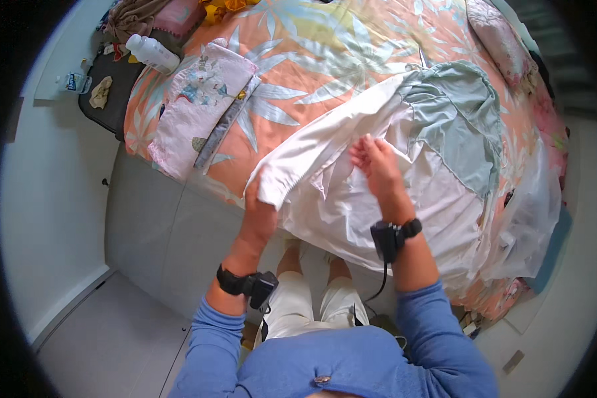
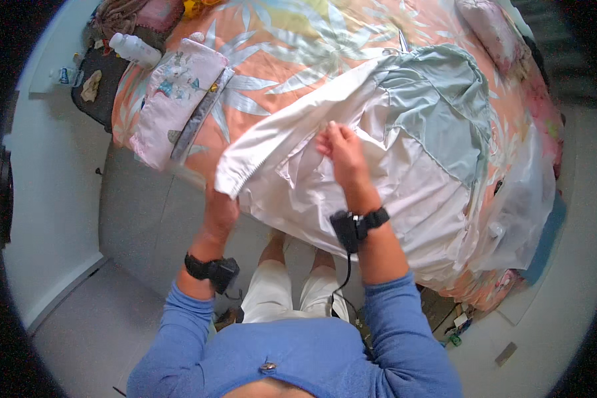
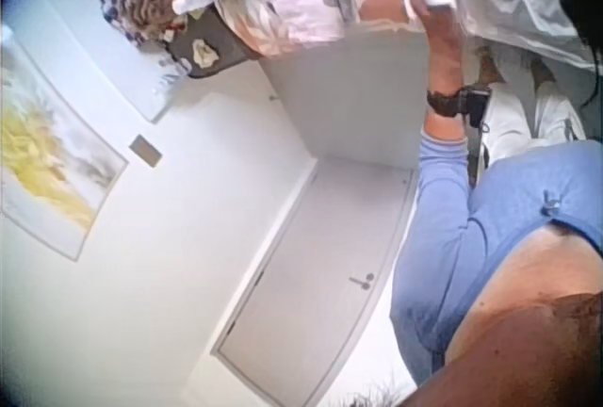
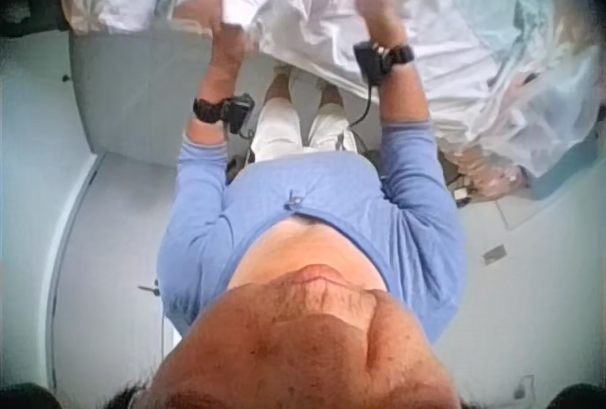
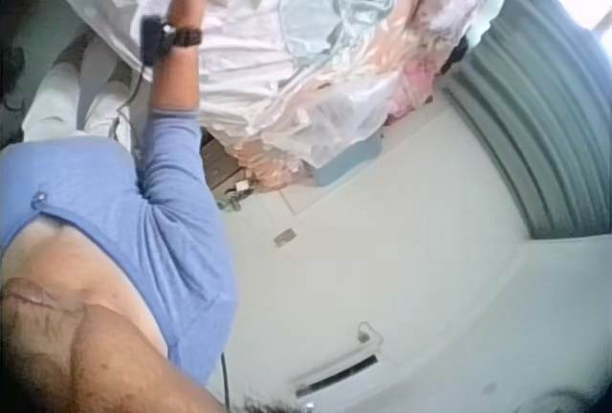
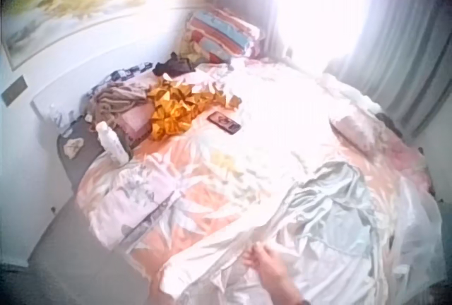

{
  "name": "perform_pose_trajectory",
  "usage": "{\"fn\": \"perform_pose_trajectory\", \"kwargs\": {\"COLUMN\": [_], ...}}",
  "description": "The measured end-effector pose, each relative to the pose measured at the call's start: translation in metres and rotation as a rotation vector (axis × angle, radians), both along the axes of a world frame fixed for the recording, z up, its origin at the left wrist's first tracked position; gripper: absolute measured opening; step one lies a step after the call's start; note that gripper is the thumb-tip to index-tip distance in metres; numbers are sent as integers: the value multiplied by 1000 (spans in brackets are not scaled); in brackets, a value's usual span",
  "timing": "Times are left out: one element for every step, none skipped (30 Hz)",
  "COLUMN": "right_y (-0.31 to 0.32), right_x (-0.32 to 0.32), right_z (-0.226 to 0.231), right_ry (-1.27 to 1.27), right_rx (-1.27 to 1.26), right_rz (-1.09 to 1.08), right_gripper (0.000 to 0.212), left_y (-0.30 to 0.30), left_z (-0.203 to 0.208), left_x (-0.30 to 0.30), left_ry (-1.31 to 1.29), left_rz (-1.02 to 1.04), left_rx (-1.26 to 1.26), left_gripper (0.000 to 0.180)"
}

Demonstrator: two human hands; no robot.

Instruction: Folding various items of clothing on a bed.

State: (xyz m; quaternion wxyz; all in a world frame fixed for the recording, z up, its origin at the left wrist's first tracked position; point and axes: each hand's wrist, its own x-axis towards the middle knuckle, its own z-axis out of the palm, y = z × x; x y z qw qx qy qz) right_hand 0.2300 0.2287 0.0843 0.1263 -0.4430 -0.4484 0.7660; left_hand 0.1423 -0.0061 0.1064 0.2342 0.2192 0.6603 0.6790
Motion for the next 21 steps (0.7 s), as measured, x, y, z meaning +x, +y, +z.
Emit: {"fn": "perform_pose_trajectory", "kwargs": {"right_y": [11, 17, 21, 21, 16, 5, -10, -22, -31, -39, -46, -52, -55, -57, -58, -58, -57, -56, -52, -47, -43], "right_x": [1, 3, 5, 7, 13, 15, 14, 12, 8, 5, 3, 0, -1, -1, 1, 4, 8, 15, 28, 43, 58], "right_z": [-9, -16, -23, -30, -34, -39, -45, -50, -54, -57, -59, -59, -58, -55, -50, -43, -35, -25, -12, 1, 13], "right_ry": [-52, -113, -211, -309, -253, -248, -242, -234, -177, -120, -64, -17, 28, 73, 88, 103, 118, 74, 28, 7, -47], "right_rx": [181, 198, 213, 227, 100, 7, -86, -179, -170, -161, -152, -173, -192, -209, -195, -179, -161, -64, 33, 120, 257], "right_rz": [55, 134, 199, 265, 303, 266, 230, 193, 195, 196, 195, 151, 108, 64, 25, -13, -50, -45, -39, -33, -24], "right_gripper": [29, 30, 32, 33, 35, 34, 33, 33, 33, 33, 33, 30, 28, 25, 22, 20, 18, 17, 16, 16, 16], "left_y": [-2, -3, -5, -8, -6, -5, -2, 0, 1, 3, 4, 4, 4, 4, 4, 5, 6, 8, 9, 10, 12], "left_z": [-3, -7, -11, -14, -17, -19, -21, -22, -21, -20, -19, -17, -16, -14, -12, -9, -5, -1, 6, 13, 22], "left_x": [-7, -16, -26, -35, -39, -43, -44, -44, -42, -40, -39, -38, -37, -36, -35, -33, -31, -27, -20, -8, 9], "left_ry": [-78, -255, -44, 220, 206, 120, -221, -544, -536, -490, -426, -431, -416, -486, -558, -572, -585, -578, -633, -515, -390], "left_rz": [25, 61, 91, 99, 127, 155, 184, 163, 148, 185, 192, 229, 214, 254, 294, 300, 307, 309, 308, 170, 48], "left_rx": [-10, 25, -105, -238, -281, -164, 74, 336, 351, 272, 224, 136, 216, 224, 233, 256, 281, 295, 293, 325, 337], "left_gripper": [35, 36, 36, 37, 38, 38, 38, 38, 37, 37, 37, 36, 36, 36, 36, 35, 35, 34, 37, 39, 40]}}
